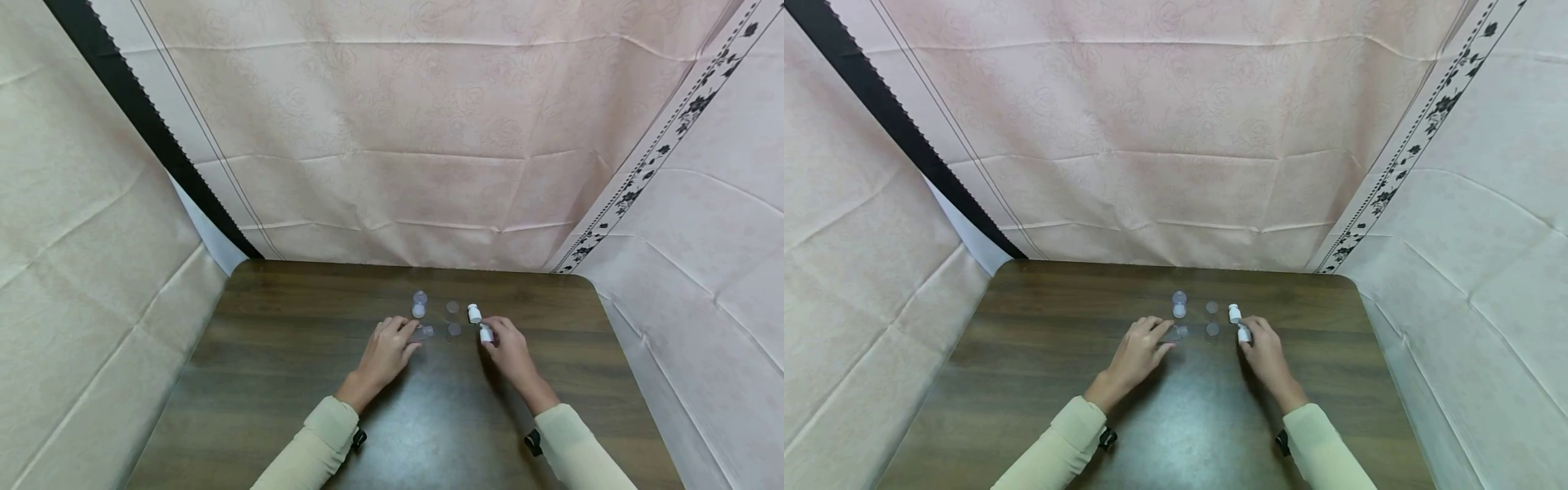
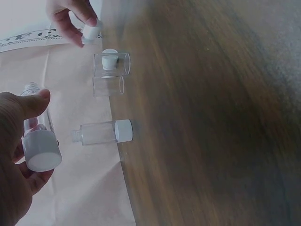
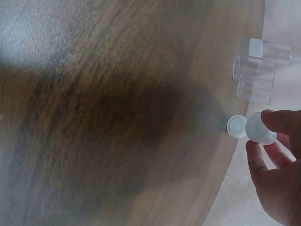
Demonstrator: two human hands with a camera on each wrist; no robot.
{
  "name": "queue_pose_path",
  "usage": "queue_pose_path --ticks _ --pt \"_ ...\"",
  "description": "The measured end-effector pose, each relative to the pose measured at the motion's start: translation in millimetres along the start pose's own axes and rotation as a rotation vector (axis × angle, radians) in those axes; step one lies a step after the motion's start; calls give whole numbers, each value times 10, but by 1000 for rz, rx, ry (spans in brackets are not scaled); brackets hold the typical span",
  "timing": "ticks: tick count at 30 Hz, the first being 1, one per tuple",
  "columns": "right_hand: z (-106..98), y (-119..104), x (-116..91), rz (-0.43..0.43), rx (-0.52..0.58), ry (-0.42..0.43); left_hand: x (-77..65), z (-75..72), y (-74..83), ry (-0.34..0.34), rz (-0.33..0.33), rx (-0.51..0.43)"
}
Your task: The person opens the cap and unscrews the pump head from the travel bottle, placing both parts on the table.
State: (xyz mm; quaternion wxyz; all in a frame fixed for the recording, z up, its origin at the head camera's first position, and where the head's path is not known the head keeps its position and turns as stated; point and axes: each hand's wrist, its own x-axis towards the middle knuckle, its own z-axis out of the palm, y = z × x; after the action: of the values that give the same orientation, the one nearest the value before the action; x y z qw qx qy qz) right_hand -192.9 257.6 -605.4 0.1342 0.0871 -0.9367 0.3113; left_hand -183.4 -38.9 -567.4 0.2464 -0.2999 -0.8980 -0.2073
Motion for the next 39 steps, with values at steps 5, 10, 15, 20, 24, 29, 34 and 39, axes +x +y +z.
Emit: queue_pose_path --ticks 5,10,15,20,24,29,34,39 --pt "57 24 9 46 -2 -48 -1 3 -6 0 1 6" --pt "103 43 25 61 -14 -74 0 11 -6 4 0 1" --pt "141 64 24 47 -33 -72 -4 24 -11 10 -6 -9" --pt "188 80 21 30 -42 -64 -5 20 -14 1 -11 -8" --pt "207 78 21 33 -48 -73 -7 28 -17 4 -11 -16" --pt "214 74 22 37 -62 -88 -9 48 -29 2 -12 -24" --pt "210 49 15 42 -76 -100 -11 52 -33 -12 -17 -22" --pt "205 44 17 38 -85 -103 -10 64 -35 3 -15 -30"
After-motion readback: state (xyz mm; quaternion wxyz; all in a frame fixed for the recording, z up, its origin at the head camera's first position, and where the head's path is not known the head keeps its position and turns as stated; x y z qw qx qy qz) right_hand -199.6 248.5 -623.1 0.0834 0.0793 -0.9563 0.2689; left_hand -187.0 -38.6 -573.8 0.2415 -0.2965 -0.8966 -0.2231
